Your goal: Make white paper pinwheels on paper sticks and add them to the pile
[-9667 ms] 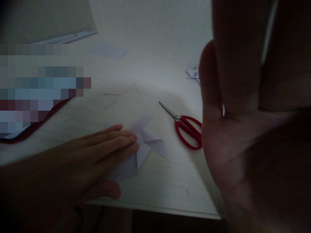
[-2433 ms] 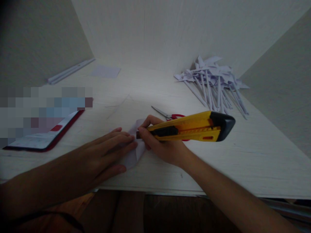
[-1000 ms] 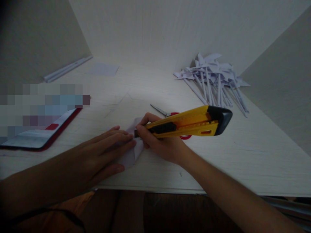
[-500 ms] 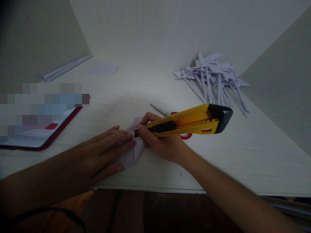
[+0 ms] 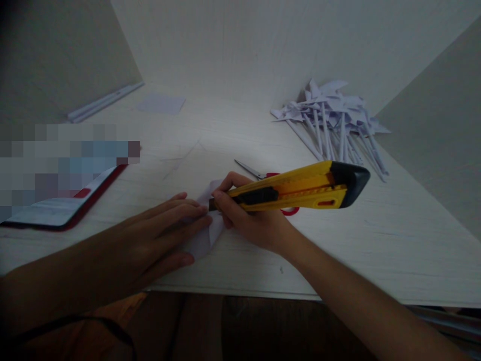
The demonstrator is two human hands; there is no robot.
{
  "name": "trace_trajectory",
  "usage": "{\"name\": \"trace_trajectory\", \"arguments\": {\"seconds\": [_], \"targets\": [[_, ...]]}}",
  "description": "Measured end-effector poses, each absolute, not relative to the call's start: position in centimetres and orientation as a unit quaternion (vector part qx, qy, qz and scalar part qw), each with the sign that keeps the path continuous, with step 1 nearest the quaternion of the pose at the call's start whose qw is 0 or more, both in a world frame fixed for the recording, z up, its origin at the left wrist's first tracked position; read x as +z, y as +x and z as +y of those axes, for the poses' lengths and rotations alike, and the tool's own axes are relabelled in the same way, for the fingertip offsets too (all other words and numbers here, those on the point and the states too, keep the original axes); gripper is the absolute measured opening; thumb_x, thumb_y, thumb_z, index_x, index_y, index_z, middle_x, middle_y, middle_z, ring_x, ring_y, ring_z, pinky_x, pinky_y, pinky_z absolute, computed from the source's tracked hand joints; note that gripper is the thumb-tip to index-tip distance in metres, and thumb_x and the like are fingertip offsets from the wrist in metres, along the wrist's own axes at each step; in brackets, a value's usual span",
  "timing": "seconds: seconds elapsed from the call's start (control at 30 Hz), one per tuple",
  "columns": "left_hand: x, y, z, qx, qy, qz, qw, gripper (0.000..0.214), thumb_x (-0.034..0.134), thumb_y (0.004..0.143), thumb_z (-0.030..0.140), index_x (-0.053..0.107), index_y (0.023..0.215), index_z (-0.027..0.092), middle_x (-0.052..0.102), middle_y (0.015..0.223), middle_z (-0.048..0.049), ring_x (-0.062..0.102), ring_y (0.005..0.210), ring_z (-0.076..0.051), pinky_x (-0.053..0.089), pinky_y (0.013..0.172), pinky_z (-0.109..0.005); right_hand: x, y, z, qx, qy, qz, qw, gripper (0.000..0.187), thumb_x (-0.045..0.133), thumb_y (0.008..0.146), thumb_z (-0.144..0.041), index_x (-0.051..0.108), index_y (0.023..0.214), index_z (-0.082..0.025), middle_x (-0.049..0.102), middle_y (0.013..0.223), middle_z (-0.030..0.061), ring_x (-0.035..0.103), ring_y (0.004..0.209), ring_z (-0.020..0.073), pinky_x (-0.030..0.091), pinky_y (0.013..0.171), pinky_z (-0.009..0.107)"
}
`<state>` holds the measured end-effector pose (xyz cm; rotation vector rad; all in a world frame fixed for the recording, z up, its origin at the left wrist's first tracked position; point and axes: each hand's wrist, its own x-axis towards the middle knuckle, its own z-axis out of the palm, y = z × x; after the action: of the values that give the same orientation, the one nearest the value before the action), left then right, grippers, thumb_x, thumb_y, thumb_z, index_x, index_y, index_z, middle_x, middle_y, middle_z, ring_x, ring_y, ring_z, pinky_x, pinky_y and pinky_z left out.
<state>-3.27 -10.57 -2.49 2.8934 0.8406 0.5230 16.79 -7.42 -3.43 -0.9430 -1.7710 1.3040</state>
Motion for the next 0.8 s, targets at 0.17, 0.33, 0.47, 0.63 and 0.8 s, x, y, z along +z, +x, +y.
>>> {"name": "trace_trajectory", "arguments": {"seconds": [0.17,0.33,0.47,0.63,0.8], "targets": [[-2.38,-3.34,-10.53,0.172,0.945,0.273,0.047,0.035,0.031,0.091,0.031,0.056,0.108,0.015,0.057,0.111,-0.0082,0.049,0.111,-0.019,0.037,0.101,-0.037,-3.48,16.81,-7.39,0.498,-0.367,-0.697,0.363,0.014,0.049,0.085,-0.031,0.046,0.08,-0.018,0.046,0.052,-0.007,0.044,0.044,0.0044,0.032,0.039,0.015],[-2.47,-3.23,-10.53,0.172,0.946,0.27,0.042,0.034,0.033,0.09,0.032,0.056,0.108,0.015,0.058,0.108,-0.0073,0.05,0.109,-0.018,0.037,0.101,-0.037,-3.53,16.83,-7.41,0.496,-0.365,-0.699,0.364,0.014,0.049,0.085,-0.032,0.046,0.08,-0.019,0.046,0.052,-0.0069,0.043,0.044,0.0046,0.032,0.039,0.016],[-2.69,-3.17,-10.6,0.178,0.943,0.278,0.036,0.037,0.032,0.091,0.034,0.054,0.11,0.012,0.058,0.108,-0.0087,0.049,0.11,-0.02,0.038,0.101,-0.037,-3.42,16.84,-7.4,0.496,-0.361,-0.704,0.357,0.014,0.049,0.085,-0.031,0.047,0.081,-0.019,0.046,0.052,-0.0069,0.043,0.045,0.0047,0.033,0.04,0.016],[-2.41,-3.24,-10.61,0.169,0.945,0.277,0.047,0.036,0.03,0.091,0.034,0.056,0.107,0.014,0.058,0.11,-0.008,0.049,0.112,-0.019,0.037,0.101,-0.036,-3.28,16.84,-7.44,0.493,-0.36,-0.708,0.356,0.013,0.048,0.085,-0.031,0.048,0.081,-0.018,0.046,0.053,-0.0067,0.043,0.045,0.0045,0.033,0.04,0.016],[-2.33,-3.23,-10.5,0.178,0.944,0.275,0.043,0.034,0.033,0.091,0.034,0.057,0.106,0.016,0.058,0.109,-0.0071,0.05,0.109,-0.019,0.037,0.101,-0.035,-3.22,16.9,-7.53,0.492,-0.358,-0.711,0.354,0.012,0.051,0.084,-0.029,0.051,0.082,-0.017,0.048,0.054,-0.0056,0.045,0.046,0.0052,0.034,0.04,0.016]]}}
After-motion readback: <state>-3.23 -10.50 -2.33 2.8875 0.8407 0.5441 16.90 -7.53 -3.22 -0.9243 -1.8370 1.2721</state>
